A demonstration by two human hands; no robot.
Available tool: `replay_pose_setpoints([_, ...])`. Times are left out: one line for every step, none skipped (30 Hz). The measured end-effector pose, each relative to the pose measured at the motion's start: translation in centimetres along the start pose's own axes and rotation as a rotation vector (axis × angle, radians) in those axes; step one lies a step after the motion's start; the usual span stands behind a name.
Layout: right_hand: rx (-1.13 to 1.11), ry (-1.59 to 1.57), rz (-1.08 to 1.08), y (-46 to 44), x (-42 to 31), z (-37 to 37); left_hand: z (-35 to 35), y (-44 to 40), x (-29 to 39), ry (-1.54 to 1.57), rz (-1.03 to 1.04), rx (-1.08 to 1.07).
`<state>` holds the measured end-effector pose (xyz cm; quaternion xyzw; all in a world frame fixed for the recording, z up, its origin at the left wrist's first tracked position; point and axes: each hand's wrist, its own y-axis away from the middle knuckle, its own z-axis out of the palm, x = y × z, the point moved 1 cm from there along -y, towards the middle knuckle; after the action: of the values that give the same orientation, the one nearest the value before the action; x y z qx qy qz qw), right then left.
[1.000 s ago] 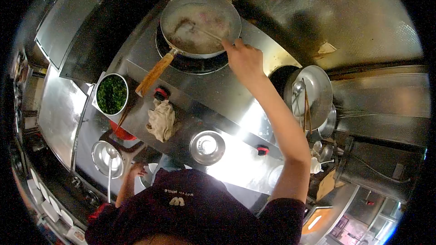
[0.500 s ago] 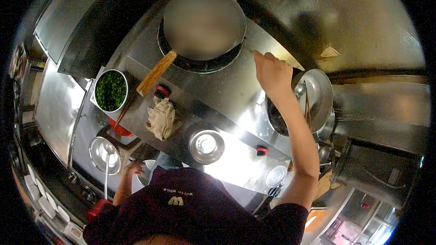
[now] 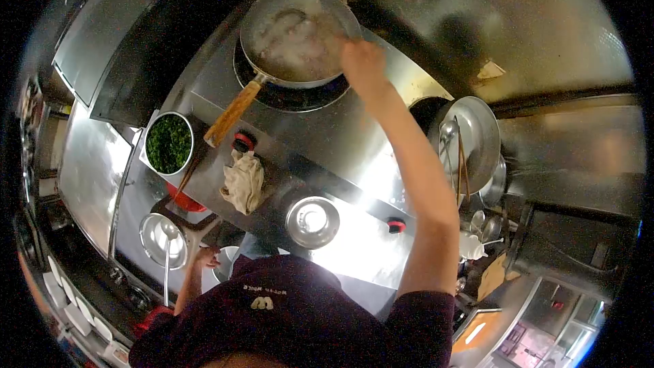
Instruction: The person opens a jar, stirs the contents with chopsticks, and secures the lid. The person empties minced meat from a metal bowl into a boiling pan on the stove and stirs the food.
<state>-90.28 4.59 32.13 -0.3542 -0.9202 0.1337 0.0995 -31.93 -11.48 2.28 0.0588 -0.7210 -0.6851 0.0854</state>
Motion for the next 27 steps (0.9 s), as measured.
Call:
replay_pose_setpoints([0.019,0.014,-0.005,-0.2,0.5,-0.4,-0.1,-0.1,-0.2,0.005,-0.006,0.011])
replay_pose_setpoints([0.039,0.028,-0.012,-0.2,1.1,-0.9,-0.1,-0.4,-0.5,0.011,-0.011,0.021])
replay_pose_setpoints([-0.077,0.102,0.046,0.1,1.7,-1.4,-0.1,-0.7,-0.7,0.019,-0.017,0.031])
replay_pose_setpoints([-0.1,0.056,0.079,0.8,2.1,-2.2,-0.3,-1.9,-1.6,0.014,-0.019,0.011])
replay_pose_setpoints([-0.123,0.012,0.108,1.6,2.5,-2.9,-0.6,-3.9,-2.7,0.012,-0.02,-0.01])
replay_pose_setpoints([-0.146,-0.034,0.144,2.2,3.1,-3.3,-0.8,-4.9,-3.4,0.005,-0.023,-0.028])
replay_pose_setpoints([-0.079,-0.113,0.079,2.7,4.2,-3.0,-1.1,-5.8,-3.8,-0.031,0.02,-0.048])
replay_pose_setpoints([-0.012,-0.193,0.014,3.5,5.4,-2.0,-1.2,-6.7,-4.2,0.059,0.001,-0.11])
replay_pose_setpoints([0.057,-0.272,-0.05,3.7,5.2,-2.2,-1.3,-6.9,-3.6,0.149,-0.017,-0.17])
replay_pose_setpoints([-0.135,-0.47,0.072,3.6,5.3,-2.2,-1.3,-6.8,-3.2,0.158,-0.016,-0.154])
replay_pose_setpoints([-0.329,-0.664,0.197,3.6,5.5,-2.3,-1.2,-6.7,-2.9,0.167,-0.015,-0.138])
replay_pose_setpoints([-0.525,-0.856,0.324,3.7,5.5,-2.5,-0.9,-6.5,-2.8,0.095,0.004,-0.045])
replay_pose_setpoints([-0.571,-0.989,0.445,3.5,5.0,-3.1,-0.4,-4.1,-0.9,0.024,0.022,0.049])
replay_pose_setpoints([-0.616,-1.123,0.566,3.4,4.2,-3.7,-0.2,-3.5,-0.3,0.022,0.022,0.038])
replay_pose_setpoints([-0.658,-1.256,0.688,3.3,3.6,-3.9,-0.3,-3.3,0.2,0.021,0.023,0.028])
replay_pose_setpoints([-0.61,-1.216,0.615,3.1,3.3,-3.5,-0.3,-2.9,0.6,0.021,0.022,0.017])
replay_pose_setpoints([-0.565,-1.174,0.544,2.9,3.2,-2.9,-0.4,-2.3,0.7,0.043,0.02,0.009])
replay_pose_setpoints([-0.52,-1.13,0.473,2.7,2.8,-2.7,-0.4,-2.0,0.6,0.065,0.019,-0.001])
replay_pose_setpoints([-0.3,-0.846,0.286,2.4,2.4,-2.9,-0.4,-1.8,0.7,0.087,0.017,-0.01])
replay_pose_setpoints([-0.085,-0.555,0.103,2.0,1.9,-3.3,-0.2,-1.6,0.8,0.053,0.007,0.003])
replay_pose_setpoints([0.125,-0.259,-0.076,1.8,1.5,-3.9,0.0,-1.5,0.7,0.018,-0.003,0.015])
replay_pose_setpoints([0.068,-0.201,-0.059,1.7,1.2,-4.8,0.0,-2.0,0.2,-0.018,-0.014,0.027])
replay_pose_setpoints([0.012,-0.142,-0.043,1.6,0.9,-5.9,0.0,-2.5,-0.4,0.009,-0.017,-0.009])
replay_pose_setpoints([-0.004,-0.1,-0.037,1.6,0.9,-6.0,-0.4,-4.4,-1.8,0.037,-0.021,-0.044])
replay_pose_setpoints([-0.02,-0.057,-0.032,1.6,1.0,-6.1,-0.5,-4.9,-2.1,0.065,-0.023,-0.079])
replay_pose_setpoints([0.004,-0.031,-0.037,2.0,1.6,-5.3,-0.5,-5.4,-2.5,0.059,-0.023,-0.055])
replay_pose_setpoints([0.053,-0.018,-0.05,2.5,2.2,-4.3,-0.3,-5.2,-2.4,0.053,-0.024,-0.033])
